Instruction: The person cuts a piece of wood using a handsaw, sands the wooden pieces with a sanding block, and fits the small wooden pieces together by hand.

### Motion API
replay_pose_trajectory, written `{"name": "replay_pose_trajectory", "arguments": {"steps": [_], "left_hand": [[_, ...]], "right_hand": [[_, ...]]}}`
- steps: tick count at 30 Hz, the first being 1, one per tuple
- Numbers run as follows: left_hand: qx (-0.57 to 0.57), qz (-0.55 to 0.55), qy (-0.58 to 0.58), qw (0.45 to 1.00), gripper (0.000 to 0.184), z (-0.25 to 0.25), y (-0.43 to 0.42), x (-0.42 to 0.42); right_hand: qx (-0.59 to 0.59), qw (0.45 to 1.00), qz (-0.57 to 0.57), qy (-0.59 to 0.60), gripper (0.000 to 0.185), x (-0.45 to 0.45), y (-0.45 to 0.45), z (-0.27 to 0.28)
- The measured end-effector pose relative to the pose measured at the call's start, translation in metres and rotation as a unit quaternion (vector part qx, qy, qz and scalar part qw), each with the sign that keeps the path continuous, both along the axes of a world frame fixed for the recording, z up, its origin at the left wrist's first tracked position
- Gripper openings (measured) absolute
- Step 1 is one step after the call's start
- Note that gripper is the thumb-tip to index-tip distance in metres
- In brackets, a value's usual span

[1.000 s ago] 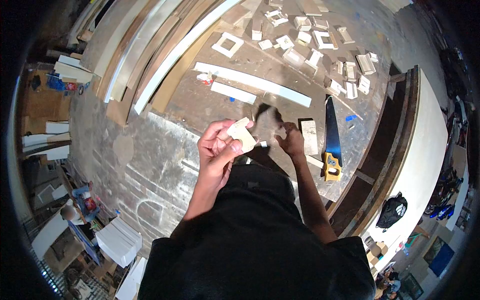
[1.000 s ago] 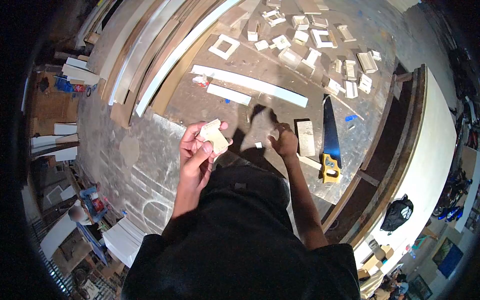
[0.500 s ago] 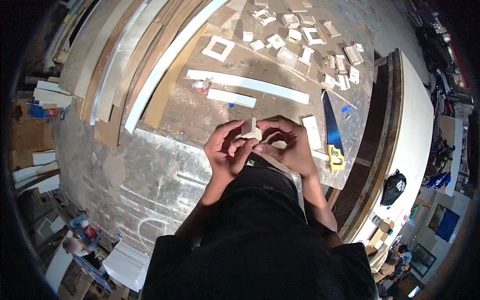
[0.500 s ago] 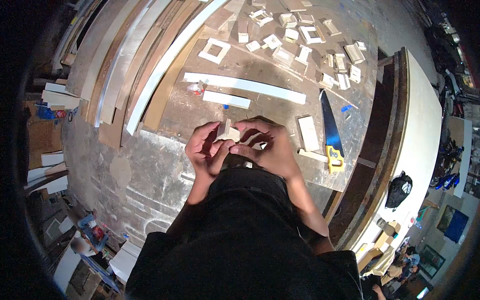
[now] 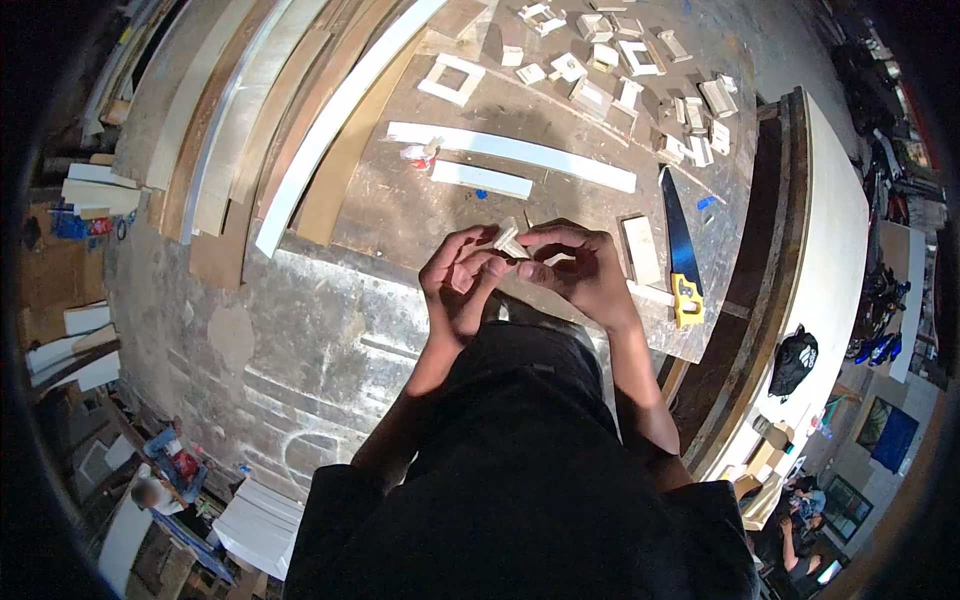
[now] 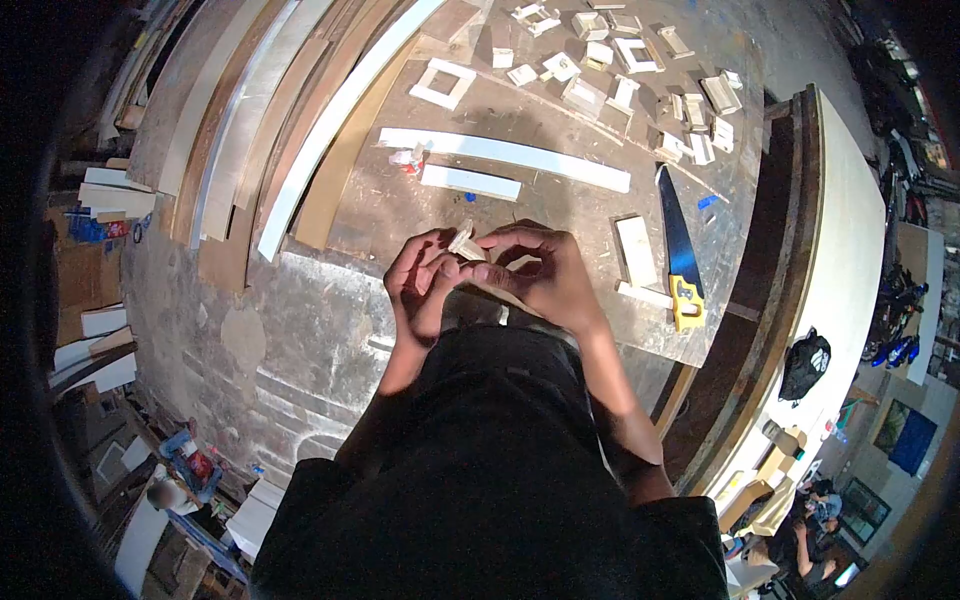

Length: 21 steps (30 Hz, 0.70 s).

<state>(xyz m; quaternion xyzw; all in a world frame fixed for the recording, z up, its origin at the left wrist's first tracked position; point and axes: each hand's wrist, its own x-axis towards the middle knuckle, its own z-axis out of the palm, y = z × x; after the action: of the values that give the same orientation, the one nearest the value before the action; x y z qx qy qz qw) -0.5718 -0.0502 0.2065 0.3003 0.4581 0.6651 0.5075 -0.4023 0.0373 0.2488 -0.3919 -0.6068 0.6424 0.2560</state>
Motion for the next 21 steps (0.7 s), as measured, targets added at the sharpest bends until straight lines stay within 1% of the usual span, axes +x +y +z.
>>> {"name": "replay_pose_trajectory", "arguments": {"steps": [2, 5, 6, 8, 10, 12, 13, 15, 16, 18, 19, 21], "left_hand": [[-0.047, 0.017, -0.056, 0.997, 0.04, -0.001, -0.002, 0.001], [-0.074, 0.028, -0.085, 0.993, 0.04, -0.005, -0.003, 0.001], [-0.078, 0.025, -0.082, 0.993, 0.04, 0.003, -0.002, 0.002], [-0.09, 0.022, -0.084, 0.992, 0.043, -0.005, -0.003, 0.002], [-0.101, 0.018, -0.086, 0.991, 0.045, -0.002, -0.002, 0.002], [-0.106, 0.021, -0.126, 0.986, 0.039, 0.003, -0.002, 0.0], [-0.106, 0.02, -0.126, 0.986, 0.039, 0.002, -0.003, -0.001], [-0.099, 0.024, -0.074, 0.992, 0.036, -0.004, -0.003, -0.003], [-0.099, 0.023, -0.074, 0.992, 0.036, -0.008, -0.003, -0.005], [-0.077, 0.026, -0.022, 0.996, 0.035, -0.018, -0.005, -0.01], [-0.078, 0.025, -0.021, 0.996, 0.035, -0.024, -0.005, -0.012], [-0.09, 0.015, 0.023, 0.996, 0.034, -0.041, -0.006, -0.019]], "right_hand": [[-0.01, 1.0, 0.002, 0.005, 0.032, -0.001, 0.0, -0.007], [-0.024, 1.0, 0.012, 0.003, 0.031, -0.005, 0.001, -0.006], [-0.025, 1.0, 0.019, -0.003, 0.03, -0.005, 0.002, -0.004], [-0.029, 0.999, 0.023, -0.003, 0.032, -0.005, 0.001, -0.006], [-0.031, 0.999, 0.028, -0.003, 0.033, -0.004, 0.0, -0.008], [-0.02, 0.999, 0.031, -0.001, 0.036, -0.003, -0.001, -0.01], [-0.02, 0.999, 0.03, -0.001, 0.036, -0.003, -0.001, -0.01], [-0.016, 0.999, 0.034, -0.019, 0.034, -0.001, -0.001, -0.01], [-0.016, 0.999, 0.033, -0.019, 0.034, 0.0, -0.001, -0.011], [-0.003, 0.999, 0.017, -0.037, 0.033, 0.001, -0.003, -0.017], [-0.004, 0.999, 0.016, -0.036, 0.033, 0.002, -0.003, -0.026], [0.076, 0.996, 0.002, -0.054, 0.035, 0.002, 0.001, -0.057]]}}
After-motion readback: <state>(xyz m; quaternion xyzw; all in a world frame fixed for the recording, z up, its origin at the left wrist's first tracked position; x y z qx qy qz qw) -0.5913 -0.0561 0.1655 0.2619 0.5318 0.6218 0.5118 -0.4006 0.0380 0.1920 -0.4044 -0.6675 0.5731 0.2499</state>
